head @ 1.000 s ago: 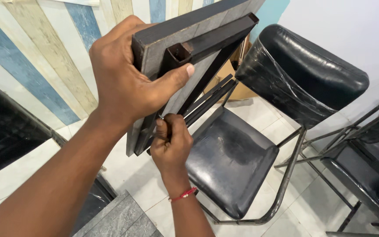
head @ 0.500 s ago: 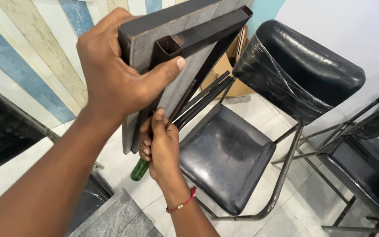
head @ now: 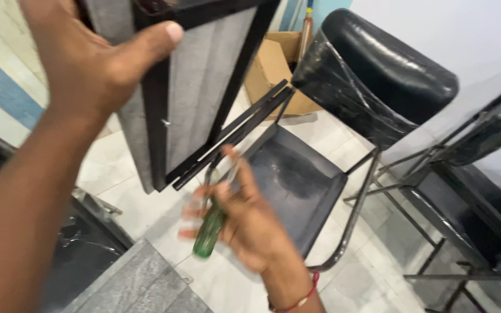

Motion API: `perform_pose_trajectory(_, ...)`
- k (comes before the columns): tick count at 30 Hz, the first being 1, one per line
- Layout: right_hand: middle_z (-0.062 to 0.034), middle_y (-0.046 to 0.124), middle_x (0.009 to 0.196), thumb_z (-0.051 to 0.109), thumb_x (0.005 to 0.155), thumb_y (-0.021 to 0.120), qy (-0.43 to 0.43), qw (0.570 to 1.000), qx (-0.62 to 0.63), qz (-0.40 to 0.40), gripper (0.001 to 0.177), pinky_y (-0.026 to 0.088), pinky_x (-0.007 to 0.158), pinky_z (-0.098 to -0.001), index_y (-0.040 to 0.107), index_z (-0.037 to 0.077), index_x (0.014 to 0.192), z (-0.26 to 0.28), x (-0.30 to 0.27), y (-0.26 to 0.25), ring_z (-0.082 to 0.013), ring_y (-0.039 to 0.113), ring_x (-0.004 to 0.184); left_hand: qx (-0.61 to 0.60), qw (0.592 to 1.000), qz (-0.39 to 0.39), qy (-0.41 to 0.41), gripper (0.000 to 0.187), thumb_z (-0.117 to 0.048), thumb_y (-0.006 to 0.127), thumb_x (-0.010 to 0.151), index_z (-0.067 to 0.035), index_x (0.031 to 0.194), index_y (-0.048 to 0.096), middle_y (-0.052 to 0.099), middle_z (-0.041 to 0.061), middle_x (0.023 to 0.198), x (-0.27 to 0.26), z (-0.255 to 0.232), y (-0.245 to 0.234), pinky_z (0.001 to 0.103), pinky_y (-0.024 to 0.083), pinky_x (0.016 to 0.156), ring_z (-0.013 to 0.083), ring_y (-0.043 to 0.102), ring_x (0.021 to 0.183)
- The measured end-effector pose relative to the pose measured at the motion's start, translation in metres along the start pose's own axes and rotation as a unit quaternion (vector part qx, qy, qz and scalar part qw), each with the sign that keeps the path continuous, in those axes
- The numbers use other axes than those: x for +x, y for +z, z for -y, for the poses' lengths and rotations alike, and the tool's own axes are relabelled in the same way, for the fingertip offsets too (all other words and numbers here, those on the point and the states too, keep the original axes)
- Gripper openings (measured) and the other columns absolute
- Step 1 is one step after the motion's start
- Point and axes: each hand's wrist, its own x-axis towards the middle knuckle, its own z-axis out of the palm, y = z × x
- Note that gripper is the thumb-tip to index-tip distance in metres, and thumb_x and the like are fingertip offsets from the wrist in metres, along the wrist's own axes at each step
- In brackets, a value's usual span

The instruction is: The person uses a screwdriver to tighten screws into the frame of a rectangular tabletop. They hold the tabletop with one hand and turn the screwdriver with the other, working on multiple screw locations along the frame edges.

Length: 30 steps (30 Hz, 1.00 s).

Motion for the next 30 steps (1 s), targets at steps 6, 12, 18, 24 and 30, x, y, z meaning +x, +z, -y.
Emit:
perform_pose_trajectory(6, -0.0079, 0.059, 0.089, 0.01, 0.101, 0.054, -0.191, 0.943, -0.268, 0.043, 0.064, 0.041, 0.051, -0.0285, 0.038, 0.014, 0.163, -0.028, -0.013, -0.01, -0.0134, 0.046, 0.061, 0.089, 0.995, 0.041, -0.024, 0.036, -0.012, 0.077, 0.099, 0.004, 0.123, 0.056, 0.059, 0.011, 0.121, -0.007, 0.016, -0.019, 0.033, 0.048, 0.104, 0.0223, 0.061, 0.116)
perform_pose_trajectory(12, 0.0004, 0.065, 0.125, 0.001, 0.094, 0.053, -0.264, 0.909, -0.309, 0.091, 0.074, 0.053, 0.07, -0.0232, 0.029, 0.009, 0.164, -0.01, -0.035, -0.03, -0.01, 0.062, 0.085, 0.051, 0.993, 0.024, -0.099, 0.027, -0.012, 0.08, 0.097, 0.003, 0.114, 0.065, 0.068, 0.009, 0.112, 0.001, -0.007, -0.009, 0.03, 0.052, 0.095, 0.0196, 0.068, 0.102)
perform_pose_trajectory(18, -0.0093, 0.07, 0.13, -0.004, 0.091, 0.063, -0.325, 0.918, -0.195, 0.12, 0.059, 0.05, 0.059, -0.0212, 0.047, -0.003, 0.148, 0.015, -0.047, -0.028, -0.0099, 0.064, 0.086, 0.019, 0.987, -0.027, -0.159, 0.028, -0.014, 0.083, 0.088, 0.001, 0.107, 0.07, 0.074, 0.009, 0.106, 0.019, -0.029, 0.0, 0.03, 0.058, 0.093, 0.0159, 0.072, 0.095)
perform_pose_trajectory(24, -0.0164, 0.074, 0.111, 0.0, 0.092, 0.056, -0.284, 0.947, -0.12, 0.088, 0.044, 0.039, 0.038, -0.0204, 0.062, -0.004, 0.135, 0.019, -0.05, -0.033, -0.0106, 0.06, 0.07, 0.06, 0.972, -0.04, -0.224, 0.029, -0.014, 0.087, 0.085, 0.001, 0.105, 0.073, 0.076, 0.01, 0.102, 0.023, -0.036, 0.006, 0.031, 0.058, 0.087, 0.0162, 0.073, 0.091)
perform_pose_trajectory(30, -0.0074, 0.079, 0.108, -0.001, 0.088, 0.049, -0.268, 0.946, -0.176, 0.055, 0.044, 0.042, 0.043, -0.0204, 0.069, 0.001, 0.128, 0.016, -0.027, -0.051, -0.0078, 0.063, 0.075, 0.043, 0.96, -0.056, -0.271, 0.028, -0.012, 0.084, 0.079, 0.001, 0.101, 0.072, 0.077, 0.009, 0.098, 0.03, -0.042, 0.012, 0.03, 0.058, 0.083, 0.0156, 0.073, 0.087)
